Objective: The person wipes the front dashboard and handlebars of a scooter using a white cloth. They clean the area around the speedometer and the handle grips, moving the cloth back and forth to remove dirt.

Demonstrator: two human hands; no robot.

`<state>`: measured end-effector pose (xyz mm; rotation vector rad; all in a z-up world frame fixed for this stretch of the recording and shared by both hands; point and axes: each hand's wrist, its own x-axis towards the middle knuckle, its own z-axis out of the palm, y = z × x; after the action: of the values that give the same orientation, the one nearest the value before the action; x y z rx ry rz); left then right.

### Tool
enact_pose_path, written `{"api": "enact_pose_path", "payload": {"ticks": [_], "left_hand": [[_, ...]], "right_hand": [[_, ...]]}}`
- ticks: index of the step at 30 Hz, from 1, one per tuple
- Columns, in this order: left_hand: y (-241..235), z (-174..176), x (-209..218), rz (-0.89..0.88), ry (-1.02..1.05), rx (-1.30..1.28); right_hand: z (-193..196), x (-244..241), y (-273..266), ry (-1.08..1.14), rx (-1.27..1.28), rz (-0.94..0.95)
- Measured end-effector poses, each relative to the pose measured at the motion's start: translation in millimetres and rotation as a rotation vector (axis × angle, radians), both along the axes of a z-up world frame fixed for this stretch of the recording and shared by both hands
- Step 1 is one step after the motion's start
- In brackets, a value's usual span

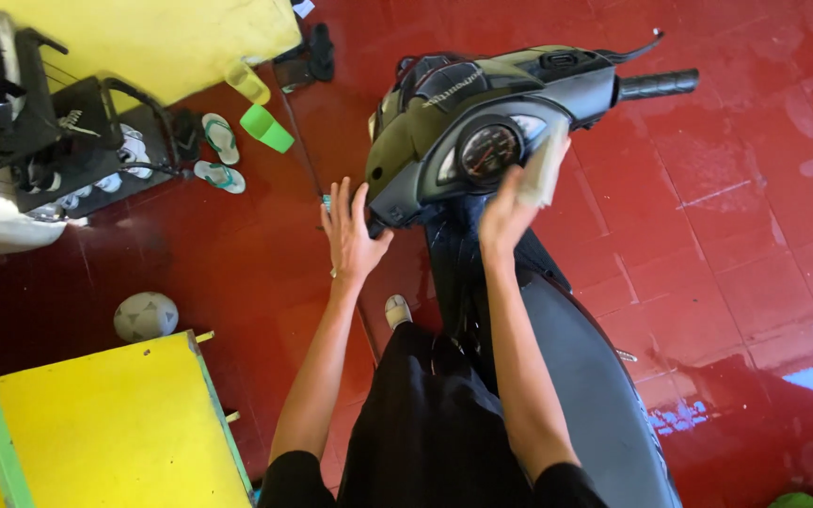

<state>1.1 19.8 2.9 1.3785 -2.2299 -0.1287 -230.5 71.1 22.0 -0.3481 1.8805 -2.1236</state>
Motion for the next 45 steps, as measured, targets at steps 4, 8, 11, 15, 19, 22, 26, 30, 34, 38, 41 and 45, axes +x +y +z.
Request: {"api": "enact_pose_path", "payload": {"ticks": [4, 8, 11, 15, 19, 22, 26, 30, 34, 38, 41, 45], "left_hand": [[-2, -3, 0, -0.003, 0.021, 0.035], [-1, -6, -1, -0.002, 0.026, 0.062], [-2, -4, -2, -0.03, 0.011, 0.094], [2, 5, -4, -0.036, 0.008, 0.117], [0, 8, 0, -0.06, 0.04, 0.123], [1, 8, -1, -0.055, 0.033, 0.136], [1, -1, -5, 0.03, -0.079, 0.086], [2, -2, -4, 0.097, -0.055, 0.113], [9, 5, -3, 0.071, -0.023, 0.004], [14, 13, -6, 0.068, 0.056, -0.016], [4, -14, -4, 0.091, -0.039, 0.063], [12, -5, -4, 0.022, 0.052, 0.032]], "right_hand": [[15, 32, -23, 0.697, 0.283, 0.297], [5, 72, -6, 0.852, 0.466, 0.371], [-17, 88, 5, 0.891, 0.377, 0.435], [-20, 112, 35, 0.961, 0.416, 0.53], [-1, 115, 54, 0.596, 0.174, 0.673], [-26, 90, 56, 0.269, 0.155, 0.593], [41, 65, 41, -0.006, 0.165, 0.298], [43, 48, 2, 0.471, 0.207, 0.362], [72, 68, -33, 1.246, 0.275, 0.615], [55, 76, -33, 1.413, 0.312, 0.65], [21, 74, -29, 1.46, 0.396, 0.741], [39, 73, -17, 1.462, 0.246, 0.641]]}}
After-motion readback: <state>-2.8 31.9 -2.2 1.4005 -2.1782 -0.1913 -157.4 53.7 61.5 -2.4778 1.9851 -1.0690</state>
